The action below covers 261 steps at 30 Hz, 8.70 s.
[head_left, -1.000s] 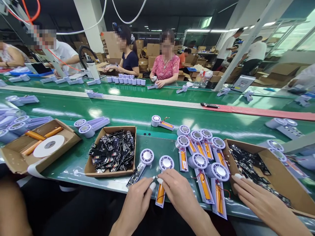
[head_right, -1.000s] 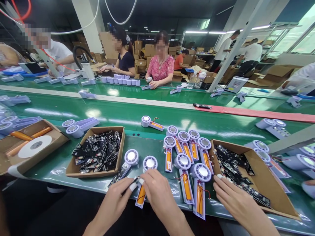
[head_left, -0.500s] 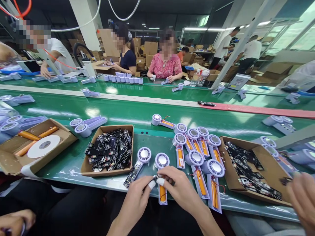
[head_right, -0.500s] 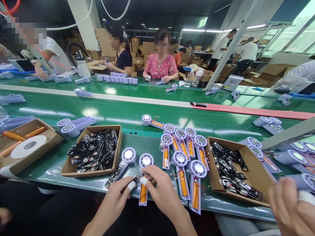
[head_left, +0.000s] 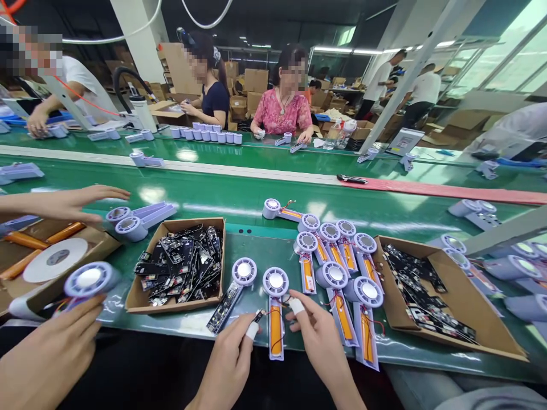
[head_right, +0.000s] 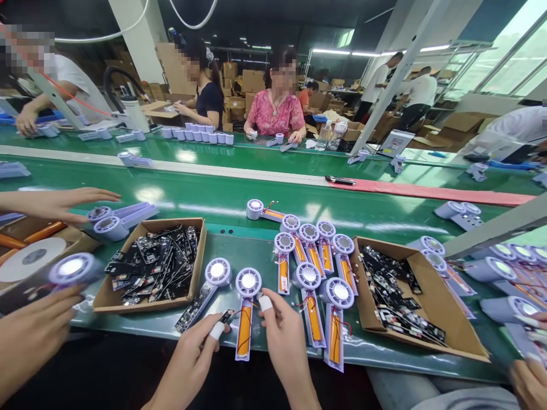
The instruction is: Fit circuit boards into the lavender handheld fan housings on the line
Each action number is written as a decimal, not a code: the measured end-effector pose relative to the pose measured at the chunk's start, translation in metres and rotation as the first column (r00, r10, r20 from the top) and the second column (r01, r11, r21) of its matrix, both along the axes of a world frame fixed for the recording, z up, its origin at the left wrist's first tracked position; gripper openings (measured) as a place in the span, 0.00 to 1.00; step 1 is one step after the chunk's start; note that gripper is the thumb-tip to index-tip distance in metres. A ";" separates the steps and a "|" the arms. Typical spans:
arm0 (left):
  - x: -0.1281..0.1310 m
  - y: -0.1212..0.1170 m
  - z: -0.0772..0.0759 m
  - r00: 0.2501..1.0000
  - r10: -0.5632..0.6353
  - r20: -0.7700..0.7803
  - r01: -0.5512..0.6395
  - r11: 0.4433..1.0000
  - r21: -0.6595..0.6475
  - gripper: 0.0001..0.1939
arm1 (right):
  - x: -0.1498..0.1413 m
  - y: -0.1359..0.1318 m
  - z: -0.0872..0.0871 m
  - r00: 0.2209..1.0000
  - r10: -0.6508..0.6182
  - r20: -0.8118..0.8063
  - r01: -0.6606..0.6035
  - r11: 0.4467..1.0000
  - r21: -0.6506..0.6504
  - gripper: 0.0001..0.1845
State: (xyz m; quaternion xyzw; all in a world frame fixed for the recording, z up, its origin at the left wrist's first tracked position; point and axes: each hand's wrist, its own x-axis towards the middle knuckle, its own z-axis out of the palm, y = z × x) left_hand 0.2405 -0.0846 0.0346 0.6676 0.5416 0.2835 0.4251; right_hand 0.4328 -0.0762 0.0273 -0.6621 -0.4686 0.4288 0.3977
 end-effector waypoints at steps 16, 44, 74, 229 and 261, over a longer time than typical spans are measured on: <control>0.007 -0.001 0.008 0.996 0.087 -0.004 -0.087 0.995 -0.054 0.14 | -0.013 0.005 0.006 0.975 0.201 0.095 -0.221 0.910 0.352 0.08; 0.019 0.004 0.009 0.950 0.164 0.266 -0.102 0.967 -0.234 0.15 | -0.009 -0.001 0.003 0.742 0.349 0.572 -0.625 0.669 0.402 0.15; 0.020 -0.002 0.010 0.942 0.219 0.253 -0.158 0.957 -0.242 0.15 | -0.014 0.005 0.018 0.839 0.300 0.454 -0.485 0.791 0.372 0.10; -0.002 0.001 0.026 0.988 0.009 0.155 0.006 0.995 -0.096 0.15 | -0.001 0.012 0.027 0.840 0.514 0.171 -0.541 0.779 0.317 0.14; 0.039 -0.001 0.009 0.800 0.374 0.468 -0.159 0.885 -0.437 0.19 | -0.005 -0.007 0.024 0.747 0.173 -0.642 -0.186 0.981 0.047 0.11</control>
